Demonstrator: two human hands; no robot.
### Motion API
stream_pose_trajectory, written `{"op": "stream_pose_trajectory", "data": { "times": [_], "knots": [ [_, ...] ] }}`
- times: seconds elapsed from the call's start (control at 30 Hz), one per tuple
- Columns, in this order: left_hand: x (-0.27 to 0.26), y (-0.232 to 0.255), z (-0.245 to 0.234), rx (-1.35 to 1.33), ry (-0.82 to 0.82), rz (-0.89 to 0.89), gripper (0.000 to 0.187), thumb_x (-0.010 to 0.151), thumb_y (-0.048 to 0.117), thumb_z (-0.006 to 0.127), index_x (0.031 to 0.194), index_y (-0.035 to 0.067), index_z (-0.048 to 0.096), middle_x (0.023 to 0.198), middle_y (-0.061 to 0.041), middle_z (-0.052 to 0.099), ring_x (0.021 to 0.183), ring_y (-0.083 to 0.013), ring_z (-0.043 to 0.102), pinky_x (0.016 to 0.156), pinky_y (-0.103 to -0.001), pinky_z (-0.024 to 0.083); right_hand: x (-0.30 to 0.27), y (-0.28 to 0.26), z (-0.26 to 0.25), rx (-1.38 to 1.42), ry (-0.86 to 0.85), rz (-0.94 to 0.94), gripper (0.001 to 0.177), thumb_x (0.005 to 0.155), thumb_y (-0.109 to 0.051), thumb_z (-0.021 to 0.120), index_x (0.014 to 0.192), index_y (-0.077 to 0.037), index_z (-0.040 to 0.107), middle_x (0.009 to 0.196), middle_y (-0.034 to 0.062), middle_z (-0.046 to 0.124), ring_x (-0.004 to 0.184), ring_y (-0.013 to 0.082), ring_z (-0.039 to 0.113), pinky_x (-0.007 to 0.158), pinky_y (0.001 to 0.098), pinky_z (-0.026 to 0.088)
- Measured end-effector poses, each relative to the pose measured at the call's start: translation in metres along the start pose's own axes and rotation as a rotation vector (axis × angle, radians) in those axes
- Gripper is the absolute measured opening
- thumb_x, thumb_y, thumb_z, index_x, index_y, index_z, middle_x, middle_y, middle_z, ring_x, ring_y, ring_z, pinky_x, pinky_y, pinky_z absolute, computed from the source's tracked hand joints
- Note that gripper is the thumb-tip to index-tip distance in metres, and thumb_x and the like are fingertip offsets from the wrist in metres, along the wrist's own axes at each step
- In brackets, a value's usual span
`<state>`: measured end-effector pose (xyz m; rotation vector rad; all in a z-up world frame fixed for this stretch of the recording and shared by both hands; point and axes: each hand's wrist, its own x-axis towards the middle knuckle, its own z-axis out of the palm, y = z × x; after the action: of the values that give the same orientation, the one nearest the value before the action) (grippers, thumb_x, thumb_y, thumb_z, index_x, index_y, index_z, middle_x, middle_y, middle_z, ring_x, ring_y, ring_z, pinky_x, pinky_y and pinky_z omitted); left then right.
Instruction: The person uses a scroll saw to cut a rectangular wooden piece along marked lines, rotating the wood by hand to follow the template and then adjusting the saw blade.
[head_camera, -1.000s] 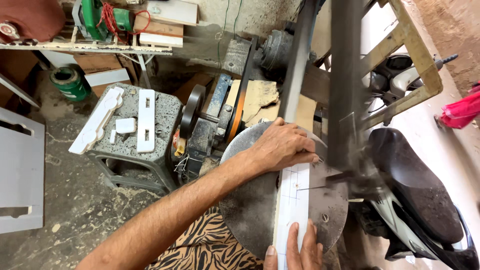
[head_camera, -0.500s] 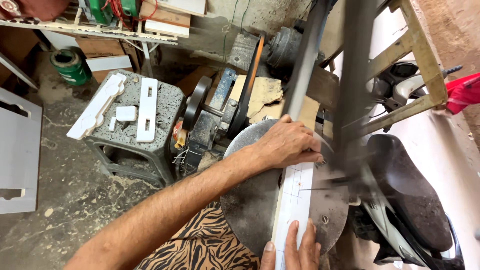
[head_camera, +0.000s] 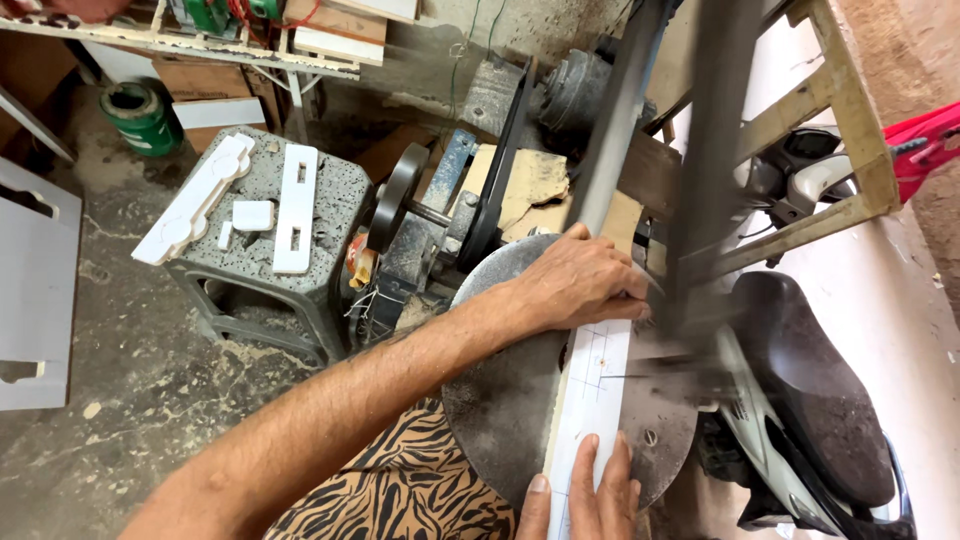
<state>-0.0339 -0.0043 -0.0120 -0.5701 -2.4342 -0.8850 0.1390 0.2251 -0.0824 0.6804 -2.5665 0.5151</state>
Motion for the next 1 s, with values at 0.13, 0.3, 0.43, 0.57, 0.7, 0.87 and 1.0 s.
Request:
{"op": "stream_pose_trajectory", "data": {
  "times": [0.13,0.3,0.43,0.57,0.7,0.87,1.0],
  "knots": [
    [0.000,-0.002,0.000,0.070,-0.008,0.008,0.020,0.086,0.040,0.074,0.087,0.021,0.078,0.087,0.004,0.075,0.090,-0.0189,0.067,0.079,-0.041,0.039,0.002,-0.002,-0.002,-0.013,0.012,-0.017,0.065,0.080,-0.032,0.067,0.132,0.005,0.061,0.141,0.0422,0.049,0.125,0.0562,0.058,0.100,0.0741,0.043],
    [-0.001,-0.002,-0.001,0.009,0.030,0.012,0.021,0.085,0.043,0.075,0.085,0.022,0.078,0.085,0.003,0.074,0.089,-0.0202,0.067,0.078,-0.041,0.039,0.008,0.001,-0.004,-0.008,-0.014,-0.033,0.065,0.078,-0.031,0.067,0.130,0.007,0.061,0.139,0.0437,0.050,0.122,0.0565,0.059,0.096,0.0734,0.044],
    [-0.001,-0.002,-0.002,0.014,0.028,0.013,0.019,0.085,0.041,0.075,0.085,0.022,0.078,0.085,0.003,0.074,0.088,-0.0196,0.068,0.077,-0.042,0.039,0.009,-0.001,-0.006,-0.013,-0.033,-0.029,0.066,0.077,-0.030,0.068,0.130,0.009,0.060,0.138,0.0453,0.049,0.122,0.0573,0.058,0.096,0.0732,0.044],
    [0.001,-0.003,0.000,0.016,0.031,0.008,0.020,0.084,0.043,0.075,0.087,0.024,0.079,0.086,0.003,0.074,0.089,-0.0198,0.067,0.078,-0.042,0.039,0.011,-0.003,-0.007,-0.005,-0.011,-0.037,0.067,0.077,-0.030,0.068,0.131,0.009,0.060,0.137,0.0458,0.049,0.124,0.0588,0.057,0.098,0.0726,0.044],
    [0.002,-0.005,0.003,0.045,-0.020,-0.018,0.021,0.086,0.045,0.074,0.091,0.025,0.080,0.087,0.005,0.074,0.091,-0.0177,0.067,0.079,-0.042,0.039,0.013,-0.002,-0.007,-0.010,-0.064,-0.012,0.067,0.078,-0.029,0.069,0.131,0.011,0.059,0.138,0.0463,0.049,0.122,0.0583,0.057,0.098,0.0742,0.043],
    [0.005,-0.006,0.005,0.015,0.019,0.003,0.022,0.085,0.046,0.074,0.092,0.025,0.080,0.090,0.006,0.075,0.090,-0.0164,0.066,0.078,-0.041,0.040,0.015,-0.002,-0.006,-0.031,-0.067,0.007,0.065,0.079,-0.028,0.068,0.130,0.011,0.059,0.138,0.0461,0.048,0.122,0.0600,0.056,0.097,0.0752,0.042],
    [0.003,-0.005,0.001,0.015,-0.025,-0.027,0.023,0.086,0.046,0.074,0.090,0.024,0.080,0.088,0.004,0.075,0.089,-0.0183,0.067,0.080,-0.042,0.039,0.016,-0.007,-0.007,-0.038,-0.057,0.004,0.065,0.077,-0.027,0.069,0.129,0.011,0.060,0.139,0.0455,0.048,0.124,0.0595,0.056,0.099,0.0731,0.042]
  ]
}}
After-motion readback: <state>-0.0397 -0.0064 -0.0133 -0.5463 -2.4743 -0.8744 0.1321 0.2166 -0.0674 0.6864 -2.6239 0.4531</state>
